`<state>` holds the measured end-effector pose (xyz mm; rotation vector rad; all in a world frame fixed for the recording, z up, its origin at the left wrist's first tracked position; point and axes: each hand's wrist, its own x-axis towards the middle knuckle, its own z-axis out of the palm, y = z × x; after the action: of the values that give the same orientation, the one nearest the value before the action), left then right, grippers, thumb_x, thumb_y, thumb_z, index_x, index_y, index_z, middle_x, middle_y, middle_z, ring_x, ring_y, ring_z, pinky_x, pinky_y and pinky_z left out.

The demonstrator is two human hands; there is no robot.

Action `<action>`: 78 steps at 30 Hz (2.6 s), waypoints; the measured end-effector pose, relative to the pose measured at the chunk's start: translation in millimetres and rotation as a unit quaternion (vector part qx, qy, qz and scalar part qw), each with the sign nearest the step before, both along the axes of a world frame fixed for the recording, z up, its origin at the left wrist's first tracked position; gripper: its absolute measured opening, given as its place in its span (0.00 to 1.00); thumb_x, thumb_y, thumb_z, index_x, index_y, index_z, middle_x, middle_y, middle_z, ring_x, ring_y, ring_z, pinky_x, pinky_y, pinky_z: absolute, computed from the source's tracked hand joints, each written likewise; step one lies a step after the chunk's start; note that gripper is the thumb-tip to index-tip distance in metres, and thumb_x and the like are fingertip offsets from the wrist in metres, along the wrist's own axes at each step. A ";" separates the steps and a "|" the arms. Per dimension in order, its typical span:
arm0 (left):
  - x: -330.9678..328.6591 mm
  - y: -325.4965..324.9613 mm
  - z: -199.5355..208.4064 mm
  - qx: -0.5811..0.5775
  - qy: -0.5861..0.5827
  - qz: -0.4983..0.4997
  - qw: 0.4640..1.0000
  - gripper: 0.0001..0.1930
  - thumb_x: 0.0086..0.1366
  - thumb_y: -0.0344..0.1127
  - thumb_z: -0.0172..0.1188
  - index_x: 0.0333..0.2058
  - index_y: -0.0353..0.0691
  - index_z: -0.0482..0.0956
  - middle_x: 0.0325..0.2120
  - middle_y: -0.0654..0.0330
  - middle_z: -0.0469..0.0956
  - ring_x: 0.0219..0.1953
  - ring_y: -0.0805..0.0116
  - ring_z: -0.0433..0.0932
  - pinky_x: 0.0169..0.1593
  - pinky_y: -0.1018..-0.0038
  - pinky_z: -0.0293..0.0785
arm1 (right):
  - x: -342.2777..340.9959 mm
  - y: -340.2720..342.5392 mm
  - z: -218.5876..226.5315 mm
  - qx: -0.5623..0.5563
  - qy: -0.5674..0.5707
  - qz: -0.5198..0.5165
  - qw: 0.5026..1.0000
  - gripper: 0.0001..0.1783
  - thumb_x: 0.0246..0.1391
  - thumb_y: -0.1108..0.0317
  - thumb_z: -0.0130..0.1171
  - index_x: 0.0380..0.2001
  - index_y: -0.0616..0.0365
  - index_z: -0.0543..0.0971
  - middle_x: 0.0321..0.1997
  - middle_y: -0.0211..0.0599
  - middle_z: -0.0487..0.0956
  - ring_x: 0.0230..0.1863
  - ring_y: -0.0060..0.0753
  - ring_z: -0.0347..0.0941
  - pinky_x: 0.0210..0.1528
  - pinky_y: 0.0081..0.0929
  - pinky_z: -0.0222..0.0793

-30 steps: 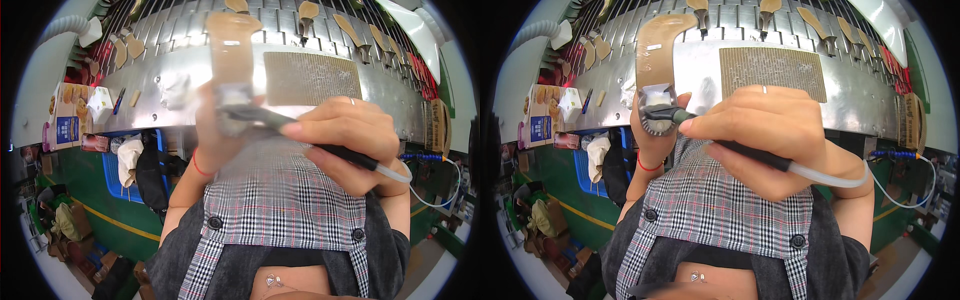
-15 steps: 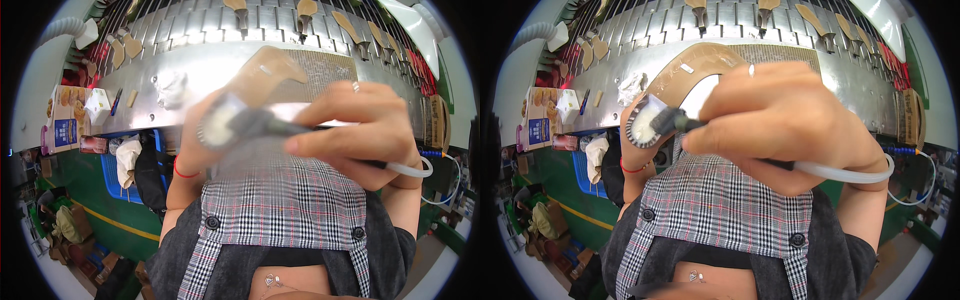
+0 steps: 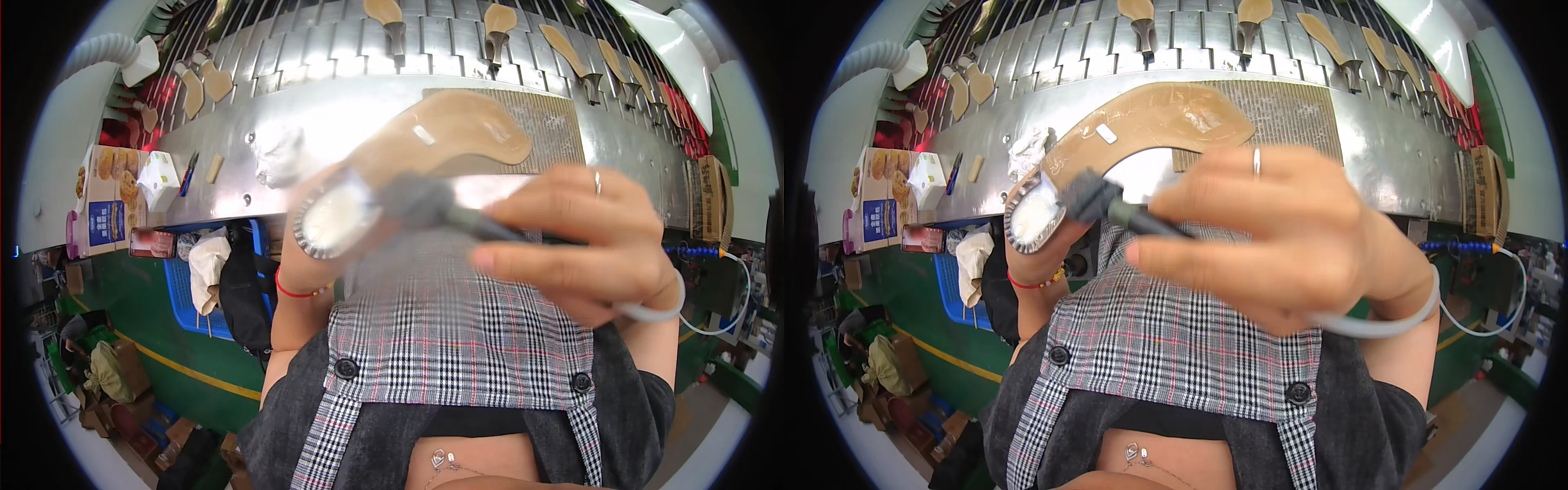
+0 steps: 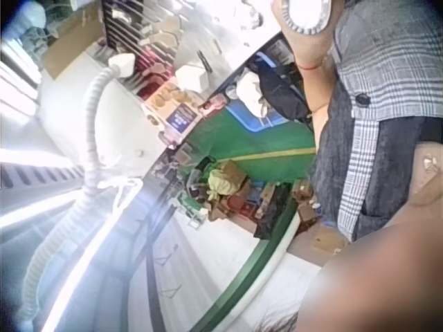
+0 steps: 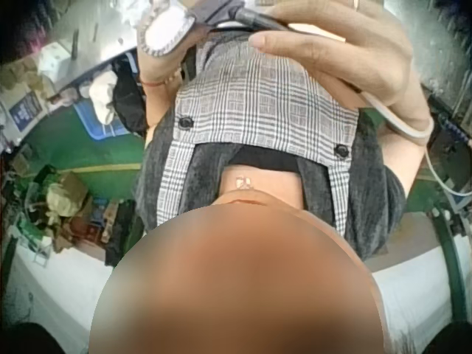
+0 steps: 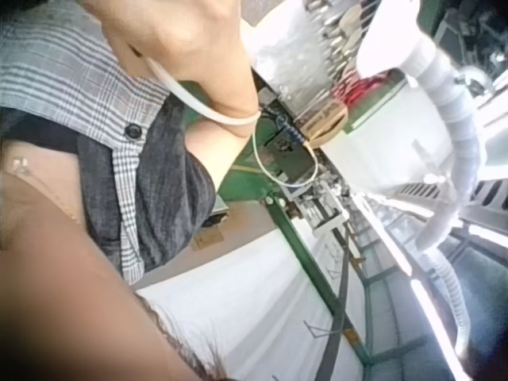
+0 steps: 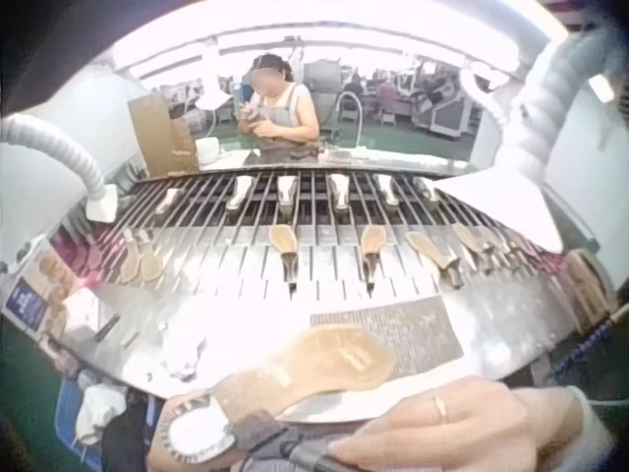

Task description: Applying adhesive to shoe soles using a brush on an assembly line.

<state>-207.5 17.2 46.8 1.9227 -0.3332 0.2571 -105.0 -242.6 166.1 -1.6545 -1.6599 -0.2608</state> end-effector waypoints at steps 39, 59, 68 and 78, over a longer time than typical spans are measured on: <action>-3.0 6.3 14.7 -0.152 0.028 -0.073 0.985 0.33 0.51 0.18 0.63 0.58 0.28 0.67 0.52 0.51 0.75 0.57 0.58 0.73 0.61 0.61 0.68 | -7.1 -18.8 -5.0 -0.028 0.084 -0.075 0.993 0.16 0.39 0.76 0.67 0.35 0.47 0.85 0.34 0.40 0.82 0.30 0.36 0.80 0.29 0.28 0.74; 1.9 14.1 19.1 -0.249 0.057 -0.026 0.966 0.34 0.50 0.16 0.66 0.57 0.28 0.67 0.50 0.46 0.75 0.53 0.57 0.77 0.58 0.67 0.72 | 28.1 -31.2 -25.5 0.003 0.344 -0.136 0.929 0.13 0.43 0.78 0.59 0.36 0.70 0.82 0.32 0.48 0.82 0.31 0.38 0.80 0.35 0.26 0.73; 76.8 30.9 9.5 -0.215 0.065 0.149 0.963 0.23 0.55 0.29 0.71 0.50 0.35 0.76 0.39 0.66 0.78 0.41 0.80 0.74 0.48 0.80 0.71 | 43.3 -73.5 -75.4 0.247 0.677 0.033 0.693 0.21 0.55 0.67 0.52 0.48 0.73 0.72 0.34 0.55 0.79 0.31 0.43 0.77 0.34 0.31 0.74; 214.7 105.3 -65.4 -0.021 0.138 0.282 0.949 0.29 0.48 0.47 0.70 0.46 0.34 0.76 0.42 0.51 0.80 0.44 0.57 0.79 0.50 0.66 0.72 | 27.3 -73.8 -117.1 0.228 0.749 -0.062 0.619 0.19 0.59 0.69 0.49 0.50 0.68 0.75 0.36 0.50 0.81 0.36 0.38 0.77 0.39 0.29 0.72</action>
<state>7.3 122.5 -18.6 1.9454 0.4146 0.3579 -77.7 -316.4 49.0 -0.9038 -0.1118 0.5243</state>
